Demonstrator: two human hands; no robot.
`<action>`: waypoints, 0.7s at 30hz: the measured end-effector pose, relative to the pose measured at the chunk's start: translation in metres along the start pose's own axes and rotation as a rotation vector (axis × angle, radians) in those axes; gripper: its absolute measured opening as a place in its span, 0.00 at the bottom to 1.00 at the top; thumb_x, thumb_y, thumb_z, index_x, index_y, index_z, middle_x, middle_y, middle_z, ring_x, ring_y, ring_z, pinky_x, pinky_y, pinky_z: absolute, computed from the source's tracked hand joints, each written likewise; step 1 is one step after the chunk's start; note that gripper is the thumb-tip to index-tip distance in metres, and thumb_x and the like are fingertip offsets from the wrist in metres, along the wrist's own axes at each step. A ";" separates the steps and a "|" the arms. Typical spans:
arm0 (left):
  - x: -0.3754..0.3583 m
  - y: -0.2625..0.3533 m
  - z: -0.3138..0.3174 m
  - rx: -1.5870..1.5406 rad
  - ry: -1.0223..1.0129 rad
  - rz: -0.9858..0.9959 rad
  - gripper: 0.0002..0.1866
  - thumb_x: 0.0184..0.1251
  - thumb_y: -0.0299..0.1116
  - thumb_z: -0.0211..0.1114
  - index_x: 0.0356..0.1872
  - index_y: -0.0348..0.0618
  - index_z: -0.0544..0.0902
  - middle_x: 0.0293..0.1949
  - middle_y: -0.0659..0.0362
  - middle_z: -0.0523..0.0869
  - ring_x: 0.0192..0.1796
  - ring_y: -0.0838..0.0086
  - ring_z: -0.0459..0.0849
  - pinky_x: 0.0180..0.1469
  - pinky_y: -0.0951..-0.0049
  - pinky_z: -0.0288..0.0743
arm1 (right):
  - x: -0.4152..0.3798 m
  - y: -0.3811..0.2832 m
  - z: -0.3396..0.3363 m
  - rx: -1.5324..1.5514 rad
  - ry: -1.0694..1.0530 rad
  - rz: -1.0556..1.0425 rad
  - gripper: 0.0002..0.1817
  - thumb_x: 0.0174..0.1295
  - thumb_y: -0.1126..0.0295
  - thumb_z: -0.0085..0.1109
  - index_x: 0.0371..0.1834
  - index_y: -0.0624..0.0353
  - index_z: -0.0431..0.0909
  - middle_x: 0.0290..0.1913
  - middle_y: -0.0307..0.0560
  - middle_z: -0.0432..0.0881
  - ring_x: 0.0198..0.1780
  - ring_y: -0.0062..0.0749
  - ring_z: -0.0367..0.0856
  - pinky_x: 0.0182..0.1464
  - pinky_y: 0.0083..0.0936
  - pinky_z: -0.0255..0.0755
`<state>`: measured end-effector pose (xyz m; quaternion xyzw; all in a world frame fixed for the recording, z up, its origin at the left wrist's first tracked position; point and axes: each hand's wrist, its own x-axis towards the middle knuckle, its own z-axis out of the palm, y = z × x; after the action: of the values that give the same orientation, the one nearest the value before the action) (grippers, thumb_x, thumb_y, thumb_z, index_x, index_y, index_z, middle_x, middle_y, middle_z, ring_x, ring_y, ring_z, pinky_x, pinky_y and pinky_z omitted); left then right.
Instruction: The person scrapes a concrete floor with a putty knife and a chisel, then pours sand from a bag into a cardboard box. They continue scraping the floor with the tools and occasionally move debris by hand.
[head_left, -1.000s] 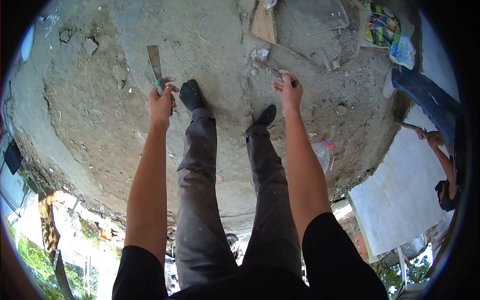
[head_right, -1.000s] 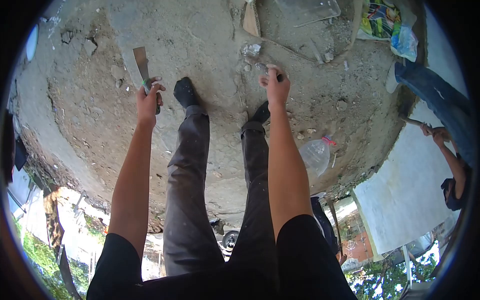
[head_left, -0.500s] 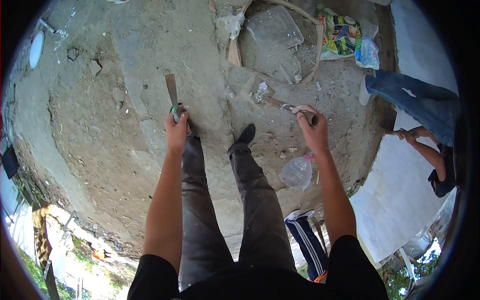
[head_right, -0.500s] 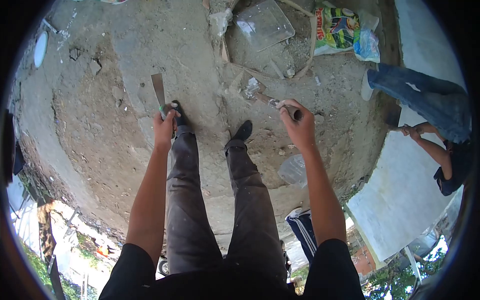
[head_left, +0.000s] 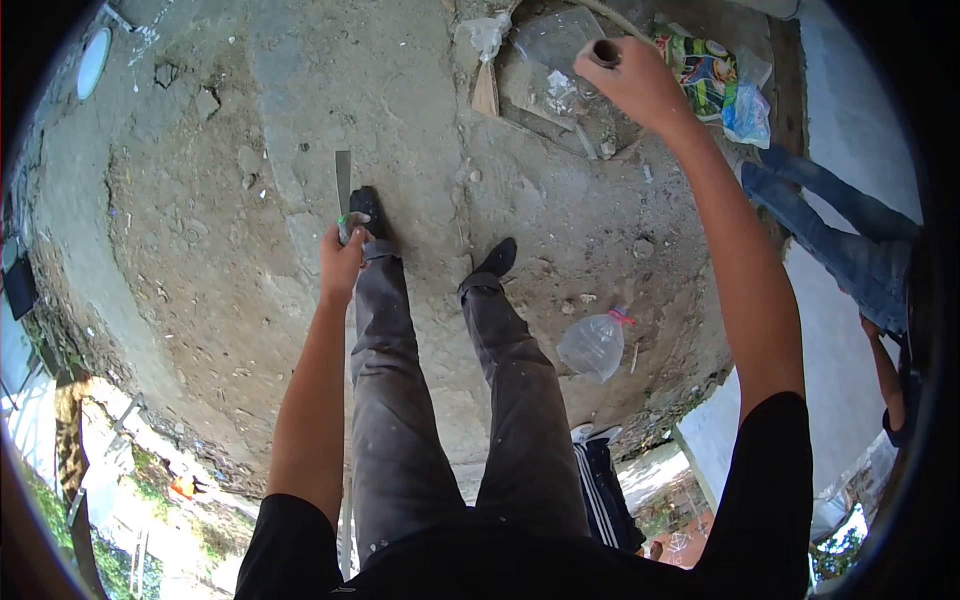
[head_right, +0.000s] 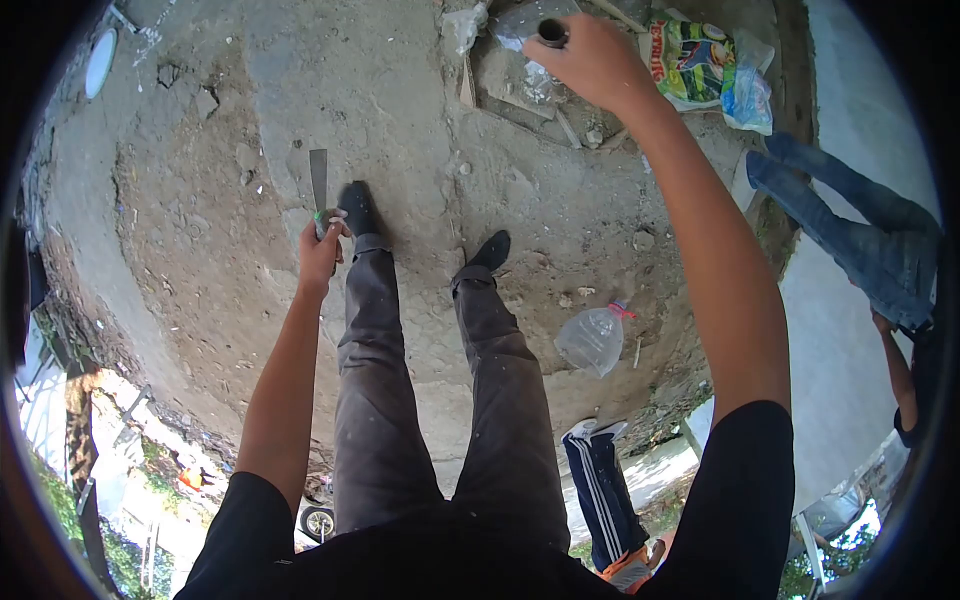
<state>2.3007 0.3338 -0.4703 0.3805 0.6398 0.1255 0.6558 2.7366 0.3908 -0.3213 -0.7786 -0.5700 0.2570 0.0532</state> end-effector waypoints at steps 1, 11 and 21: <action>0.000 -0.001 0.001 0.000 -0.002 0.003 0.11 0.69 0.29 0.57 0.49 0.40 0.81 0.29 0.62 0.83 0.18 0.85 0.70 0.20 0.81 0.66 | 0.011 -0.003 0.005 -0.061 0.003 -0.083 0.25 0.63 0.51 0.55 0.23 0.65 0.77 0.19 0.48 0.76 0.25 0.33 0.77 0.32 0.33 0.68; -0.001 -0.007 0.020 0.020 -0.043 0.019 0.10 0.68 0.29 0.57 0.47 0.41 0.82 0.27 0.63 0.83 0.18 0.86 0.70 0.20 0.81 0.66 | 0.028 -0.082 -0.013 -0.372 -0.278 -0.159 0.25 0.54 0.52 0.62 0.26 0.70 0.77 0.20 0.60 0.77 0.21 0.46 0.77 0.27 0.41 0.69; 0.006 -0.005 0.022 0.074 -0.074 0.038 0.11 0.70 0.28 0.57 0.49 0.42 0.81 0.28 0.62 0.83 0.18 0.86 0.70 0.20 0.81 0.66 | 0.033 -0.083 0.001 -0.413 -0.165 -0.246 0.23 0.55 0.56 0.61 0.19 0.70 0.76 0.17 0.56 0.75 0.20 0.41 0.76 0.27 0.39 0.69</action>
<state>2.3204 0.3269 -0.4798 0.4210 0.6120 0.1000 0.6620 2.6723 0.4493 -0.3022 -0.6741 -0.7032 0.1895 -0.1229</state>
